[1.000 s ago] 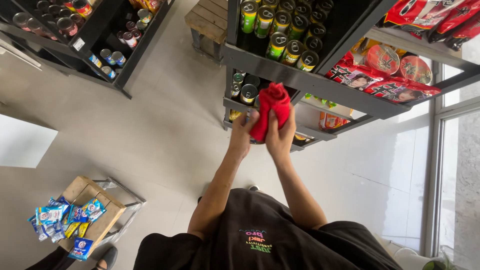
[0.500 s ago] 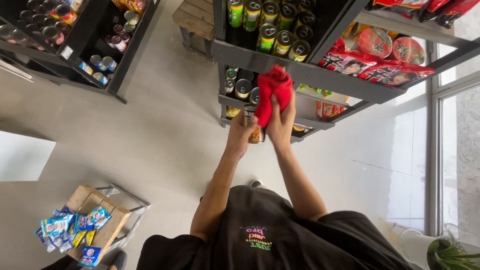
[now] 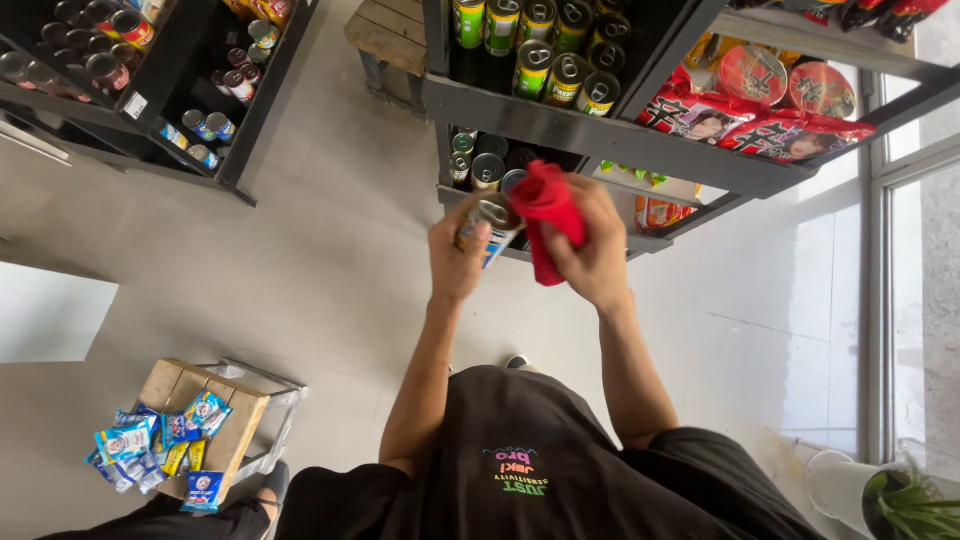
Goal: Cleaning dust off canned goods on a shelf using a rag and moving a small wooden stool.
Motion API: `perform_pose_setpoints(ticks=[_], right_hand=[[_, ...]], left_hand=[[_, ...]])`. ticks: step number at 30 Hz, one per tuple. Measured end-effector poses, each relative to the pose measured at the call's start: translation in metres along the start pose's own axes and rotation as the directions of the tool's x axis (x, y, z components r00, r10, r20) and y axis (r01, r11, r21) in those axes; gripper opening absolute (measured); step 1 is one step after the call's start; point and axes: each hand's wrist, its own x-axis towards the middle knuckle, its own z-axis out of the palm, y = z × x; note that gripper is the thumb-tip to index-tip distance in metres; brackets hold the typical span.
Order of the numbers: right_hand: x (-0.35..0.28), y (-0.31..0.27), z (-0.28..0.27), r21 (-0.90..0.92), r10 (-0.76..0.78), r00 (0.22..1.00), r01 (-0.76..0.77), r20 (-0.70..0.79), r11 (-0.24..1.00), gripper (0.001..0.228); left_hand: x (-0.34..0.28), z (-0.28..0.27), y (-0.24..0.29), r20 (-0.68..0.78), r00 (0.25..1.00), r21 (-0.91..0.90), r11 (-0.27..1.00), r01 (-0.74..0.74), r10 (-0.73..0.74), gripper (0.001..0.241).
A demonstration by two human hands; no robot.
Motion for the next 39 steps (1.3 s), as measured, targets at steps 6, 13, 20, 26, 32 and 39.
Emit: perform_pose_setpoints(ticks=[6, 13, 20, 26, 32, 39], right_hand=[[0.003, 0.014, 0.008, 0.102, -0.100, 0.981, 0.083, 0.166, 0.991, 0.023], [0.002, 0.013, -0.009, -0.043, 0.071, 0.965, -0.062, 0.251, 0.997, 0.018], [0.004, 0.065, -0.005, -0.216, 0.257, 0.962, -0.232, 0.094, 0.948, 0.020], [-0.002, 0.082, -0.022, -0.131, 0.429, 0.903, -0.428, -0.020, 0.894, 0.017], [-0.007, 0.081, -0.025, -0.073, 0.467, 0.884, -0.466, -0.005, 0.882, 0.018], [-0.010, 0.077, -0.019, -0.056, 0.466, 0.885, -0.466, -0.007, 0.883, 0.026]], left_hand=[[-0.005, 0.013, 0.022, 0.023, 0.987, 0.274, 0.948, -0.161, 0.161, 0.036], [-0.010, 0.013, 0.016, 0.018, 0.981, 0.291, 0.937, -0.191, 0.195, 0.030], [0.001, 0.006, -0.014, 0.175, 0.983, 0.245, 0.965, -0.092, 0.049, 0.040], [0.053, 0.001, -0.009, 0.283, 0.879, -0.171, 0.881, 0.440, -0.384, 0.062], [0.102, 0.008, 0.039, 0.257, 0.961, 0.307, 0.952, 0.015, -0.098, 0.073], [0.144, 0.012, 0.008, 0.209, 0.977, 0.637, 0.752, -0.171, 0.045, 0.070]])
